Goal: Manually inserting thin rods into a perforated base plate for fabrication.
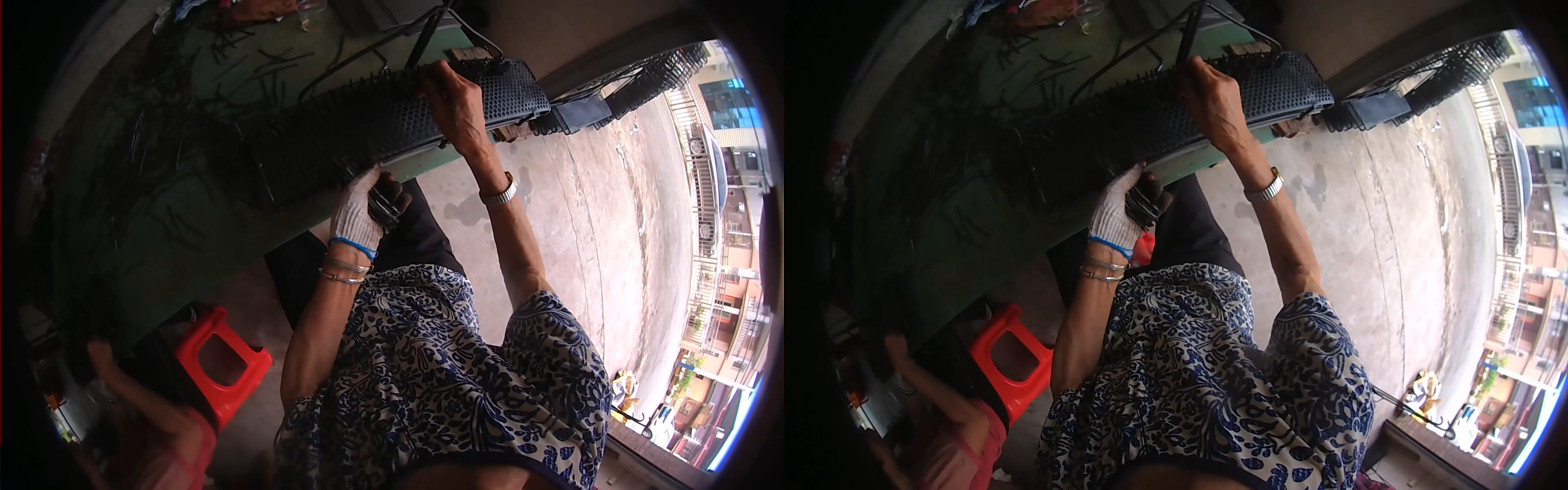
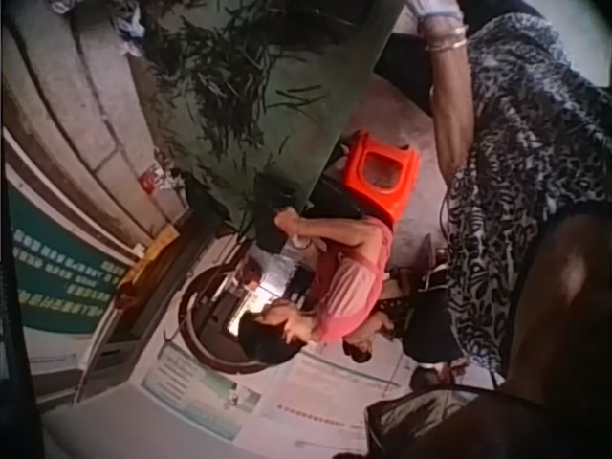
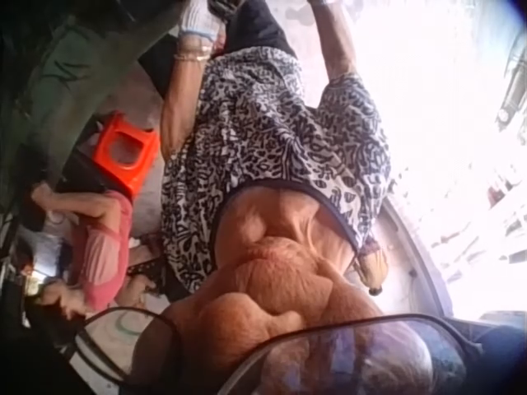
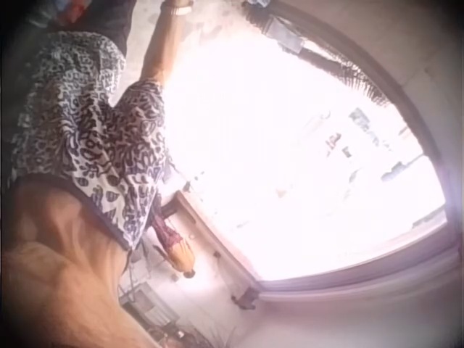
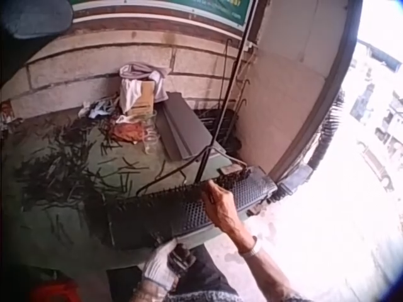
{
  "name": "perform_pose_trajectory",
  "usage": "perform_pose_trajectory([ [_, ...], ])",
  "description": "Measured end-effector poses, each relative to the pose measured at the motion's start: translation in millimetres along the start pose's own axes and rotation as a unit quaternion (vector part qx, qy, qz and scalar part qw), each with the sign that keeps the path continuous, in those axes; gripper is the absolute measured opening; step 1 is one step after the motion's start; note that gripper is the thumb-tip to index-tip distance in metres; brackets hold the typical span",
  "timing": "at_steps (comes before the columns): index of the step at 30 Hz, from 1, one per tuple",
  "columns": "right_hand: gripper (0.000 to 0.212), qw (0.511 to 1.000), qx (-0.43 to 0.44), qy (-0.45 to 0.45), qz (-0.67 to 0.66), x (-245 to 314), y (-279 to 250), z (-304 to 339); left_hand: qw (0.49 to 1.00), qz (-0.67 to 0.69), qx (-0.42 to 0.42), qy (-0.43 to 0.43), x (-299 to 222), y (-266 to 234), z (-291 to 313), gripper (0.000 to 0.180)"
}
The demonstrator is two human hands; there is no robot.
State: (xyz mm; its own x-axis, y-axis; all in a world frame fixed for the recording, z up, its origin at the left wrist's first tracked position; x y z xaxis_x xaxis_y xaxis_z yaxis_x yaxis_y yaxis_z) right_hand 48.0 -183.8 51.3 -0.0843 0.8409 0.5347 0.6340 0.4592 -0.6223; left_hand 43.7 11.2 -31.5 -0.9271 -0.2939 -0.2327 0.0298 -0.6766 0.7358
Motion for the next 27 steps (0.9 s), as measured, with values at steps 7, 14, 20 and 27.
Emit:
perform_pose_trajectory([
  [7,0.011,1.0,0.012,0.019,-0.006,2.2,1.6,0.5,1.0,-0.008,-0.012,0.013,-1.3,2.2,4.2,0.011],
  [14,0.012,0.999,-0.014,0.018,-0.03,5.8,-0.1,6.2,1.0,-0.02,-0.016,0.018,-1.2,1.2,5.0,0.009],
  [20,0.01,0.998,-0.009,0.011,-0.057,3.2,2.7,1.8,0.999,-0.026,0.002,0.02,-0.8,0.6,2.3,0.009],
  [27,0.007,0.991,-0.011,0.065,-0.115,-0.3,3.8,-0.3,1.0,-0.015,-0.003,0.014,-1.1,2.4,5.6,0.009],
])
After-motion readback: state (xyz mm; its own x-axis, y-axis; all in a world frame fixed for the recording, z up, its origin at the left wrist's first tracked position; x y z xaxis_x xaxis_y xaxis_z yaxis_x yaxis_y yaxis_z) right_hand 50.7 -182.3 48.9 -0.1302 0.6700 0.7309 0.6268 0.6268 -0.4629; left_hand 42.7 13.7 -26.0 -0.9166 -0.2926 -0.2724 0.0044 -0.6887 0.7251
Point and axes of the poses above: each hand's wrist, its own z-axis away from the middle knuckle, its own y-axis out of the palm, x = y × z, the point moved 4 cm from there along -z, towards the middle knuckle, and after that the axes turned 1 degree about x, right-handed, at the moved point
